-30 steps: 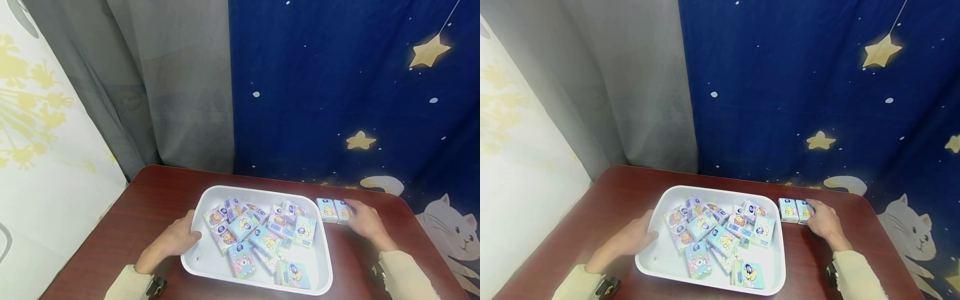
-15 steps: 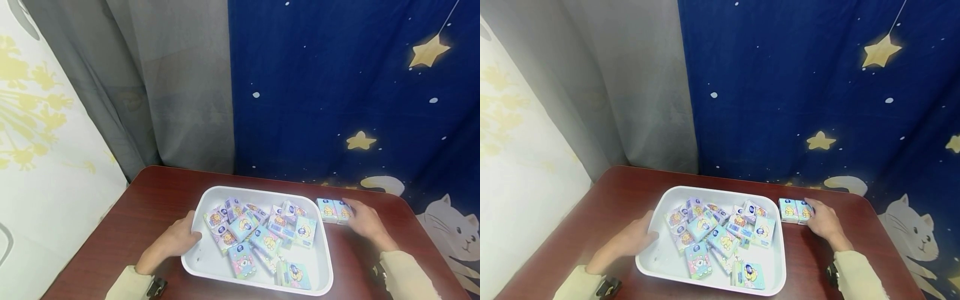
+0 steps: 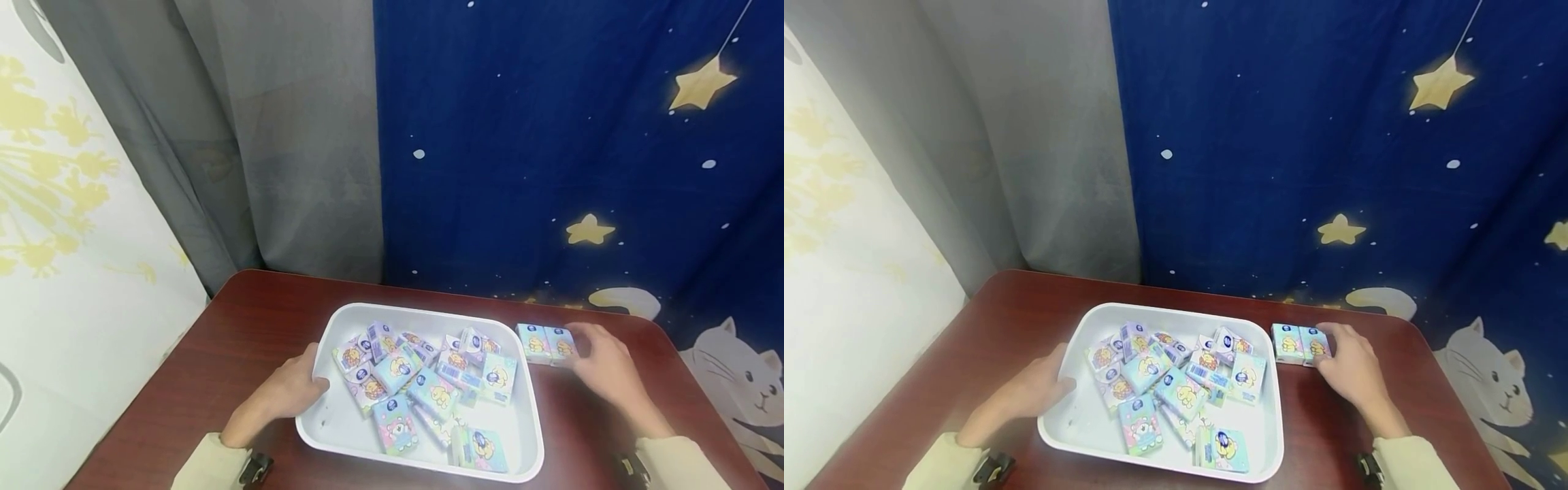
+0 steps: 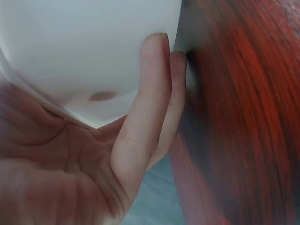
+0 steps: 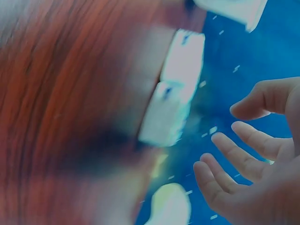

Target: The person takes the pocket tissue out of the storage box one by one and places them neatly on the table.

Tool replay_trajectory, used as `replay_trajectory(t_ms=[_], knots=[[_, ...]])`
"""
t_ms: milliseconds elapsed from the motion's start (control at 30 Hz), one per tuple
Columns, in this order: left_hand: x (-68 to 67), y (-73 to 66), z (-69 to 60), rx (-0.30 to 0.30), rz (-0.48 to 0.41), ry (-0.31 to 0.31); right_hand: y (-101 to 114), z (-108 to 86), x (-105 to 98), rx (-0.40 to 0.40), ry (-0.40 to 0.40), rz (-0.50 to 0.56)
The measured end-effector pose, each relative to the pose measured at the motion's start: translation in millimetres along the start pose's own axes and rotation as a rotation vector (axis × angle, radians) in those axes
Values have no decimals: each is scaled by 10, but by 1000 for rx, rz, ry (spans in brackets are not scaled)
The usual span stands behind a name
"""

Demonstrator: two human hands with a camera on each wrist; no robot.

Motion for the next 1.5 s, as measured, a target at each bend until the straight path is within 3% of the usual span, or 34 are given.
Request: replay_trajectory(t_ms=[267, 467, 600, 933, 1167, 1500], knots=[[-12, -6, -2, 8, 2, 0, 605, -150, -77, -72, 28, -10], [-16, 1, -4, 7, -2, 1, 1094, -282, -9, -203, 29, -44], [-18, 4, -8, 6, -4, 2, 1305, -353, 99, -294, 51, -72], [2, -5, -8, 6, -15, 6, 1396, -509, 372, -464, 71, -210], [-9, -17, -7, 7, -23, 9, 1410, -581, 504, -504, 108, -346], [3, -9, -26, -1, -21, 10, 1443, -623, 643, -552, 64, -470]])
Point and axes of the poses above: each hand's wrist, its own z-axis towards the middle knuckle, its own x-axis out of the palm, y = z × x, the point moved 10 cm from there along z, towards the middle knuckle, and after that the axes turned 9 degrees about -y, right-handed, at the moved point
